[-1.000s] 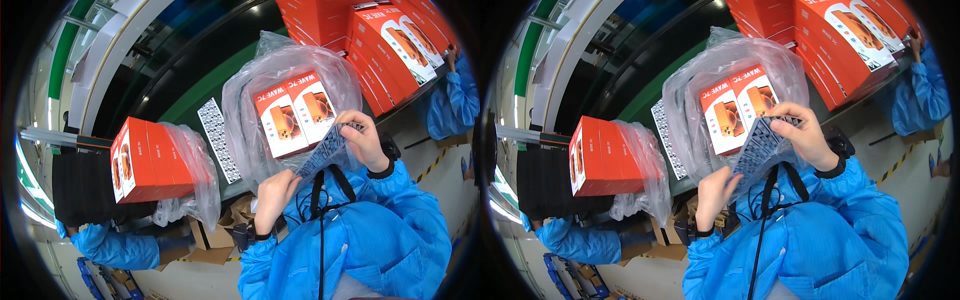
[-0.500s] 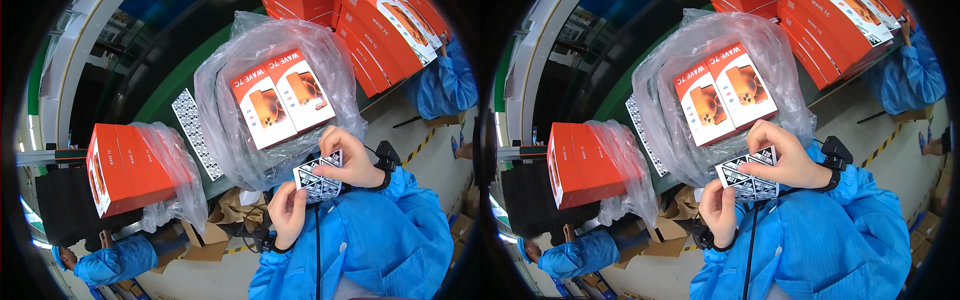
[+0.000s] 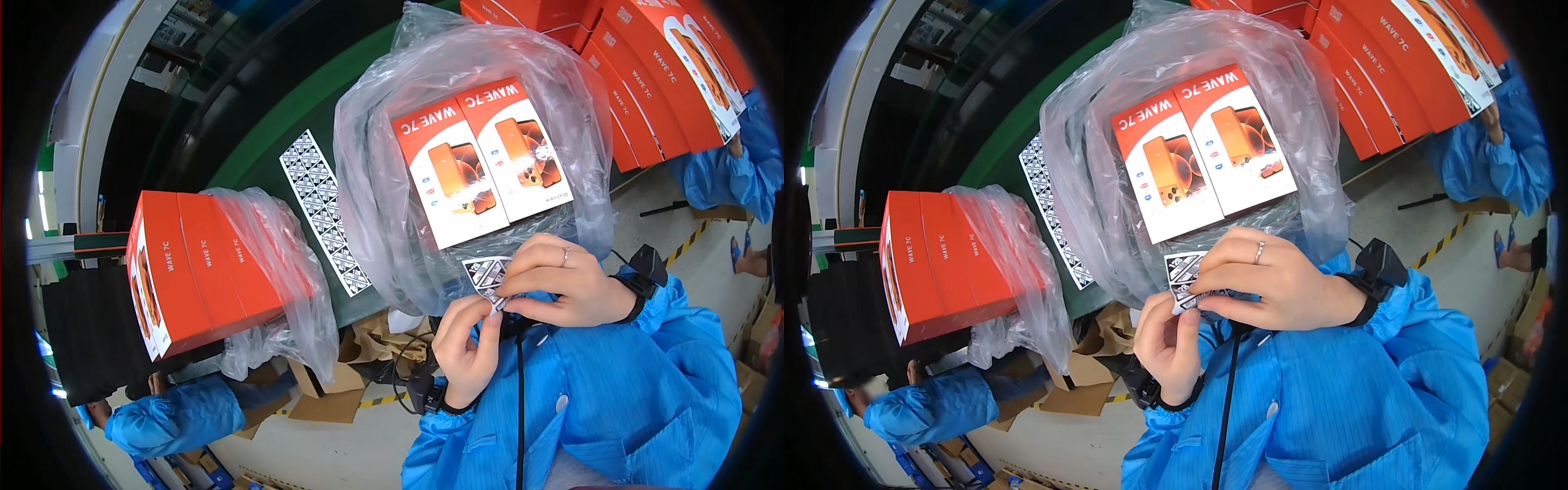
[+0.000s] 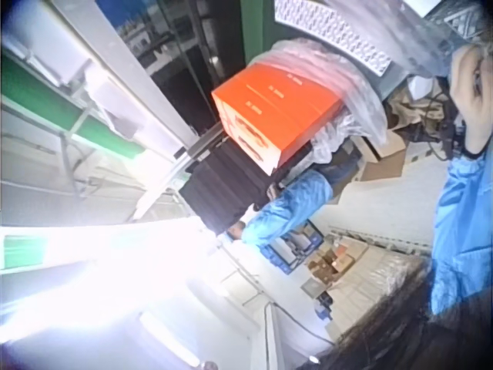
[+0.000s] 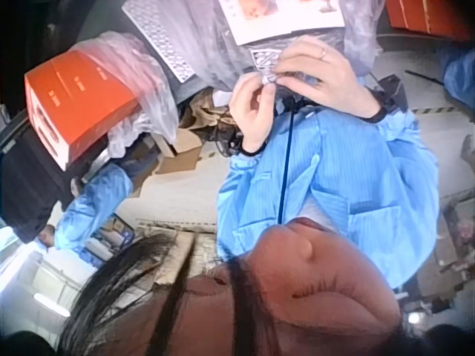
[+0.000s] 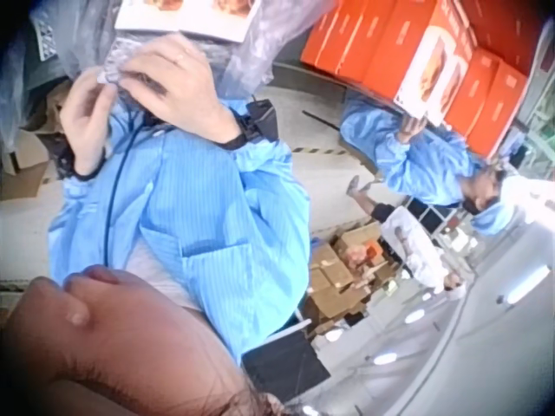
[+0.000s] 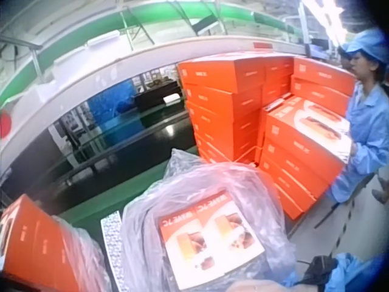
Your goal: The recorder is labeling phone boxes and placing them into a larger shipping container on a factory assembly line.
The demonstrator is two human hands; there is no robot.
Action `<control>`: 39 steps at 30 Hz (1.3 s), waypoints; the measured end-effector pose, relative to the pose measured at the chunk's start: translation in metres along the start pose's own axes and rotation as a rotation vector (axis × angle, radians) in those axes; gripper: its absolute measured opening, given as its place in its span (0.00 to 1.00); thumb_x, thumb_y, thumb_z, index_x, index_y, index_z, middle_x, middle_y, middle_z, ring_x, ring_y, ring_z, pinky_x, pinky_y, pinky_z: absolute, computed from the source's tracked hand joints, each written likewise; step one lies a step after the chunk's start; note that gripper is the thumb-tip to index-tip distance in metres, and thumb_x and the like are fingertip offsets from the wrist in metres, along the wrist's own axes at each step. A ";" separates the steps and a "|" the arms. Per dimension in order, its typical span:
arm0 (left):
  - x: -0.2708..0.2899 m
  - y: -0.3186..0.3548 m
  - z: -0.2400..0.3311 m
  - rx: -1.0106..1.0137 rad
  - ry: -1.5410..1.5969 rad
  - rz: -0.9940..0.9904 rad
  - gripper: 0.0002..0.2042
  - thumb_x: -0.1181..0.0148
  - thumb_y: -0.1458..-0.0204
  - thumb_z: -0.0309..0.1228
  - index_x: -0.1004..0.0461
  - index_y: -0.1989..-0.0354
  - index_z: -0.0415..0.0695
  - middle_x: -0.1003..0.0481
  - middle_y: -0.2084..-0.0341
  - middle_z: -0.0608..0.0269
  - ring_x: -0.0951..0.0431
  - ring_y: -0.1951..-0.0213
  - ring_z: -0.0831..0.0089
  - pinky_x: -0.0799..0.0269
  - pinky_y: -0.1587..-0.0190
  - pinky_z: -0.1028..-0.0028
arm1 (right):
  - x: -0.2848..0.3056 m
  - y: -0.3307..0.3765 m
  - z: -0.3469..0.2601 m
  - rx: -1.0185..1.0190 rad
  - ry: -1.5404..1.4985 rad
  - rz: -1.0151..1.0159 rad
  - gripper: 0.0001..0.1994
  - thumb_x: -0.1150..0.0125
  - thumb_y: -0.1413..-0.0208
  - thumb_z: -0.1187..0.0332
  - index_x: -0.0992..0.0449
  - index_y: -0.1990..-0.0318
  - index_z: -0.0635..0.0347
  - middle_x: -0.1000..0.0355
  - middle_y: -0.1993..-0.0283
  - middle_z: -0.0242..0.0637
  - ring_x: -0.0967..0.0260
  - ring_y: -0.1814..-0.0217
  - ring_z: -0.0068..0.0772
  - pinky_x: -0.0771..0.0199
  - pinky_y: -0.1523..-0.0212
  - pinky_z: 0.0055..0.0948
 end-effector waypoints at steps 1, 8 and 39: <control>0.002 -0.002 -0.001 0.002 0.000 0.003 0.06 0.45 0.50 0.19 0.30 0.64 0.31 0.31 0.67 0.59 0.31 0.69 0.78 0.35 0.66 0.82 | -0.001 -0.003 0.001 -0.016 -0.046 -0.029 0.11 0.34 0.59 0.72 0.25 0.66 0.60 0.29 0.65 0.36 0.32 0.64 0.37 0.31 0.64 0.31; 0.009 -0.014 0.002 -0.074 -0.071 -0.042 0.06 0.44 0.51 0.19 0.31 0.65 0.31 0.30 0.67 0.55 0.31 0.67 0.74 0.34 0.65 0.79 | -0.003 -0.020 0.007 -0.121 -0.123 -0.172 0.08 0.33 0.58 0.73 0.25 0.69 0.60 0.26 0.67 0.36 0.27 0.64 0.34 0.28 0.64 0.28; 0.056 0.009 -0.032 0.176 -0.282 0.442 0.12 0.47 0.47 0.24 0.38 0.57 0.33 0.30 0.65 0.57 0.29 0.67 0.78 0.33 0.64 0.81 | -0.042 -0.084 0.081 -0.455 0.033 -0.589 0.05 0.43 0.55 0.73 0.28 0.77 0.66 0.33 0.84 0.40 0.32 0.81 0.33 0.35 0.77 0.30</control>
Point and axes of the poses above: each hand's wrist, its own y-axis away from the middle knuckle, its own x-axis out of the back of the hand, z = x × y, the point moved 4 cm from there along -y, towards the middle knuckle
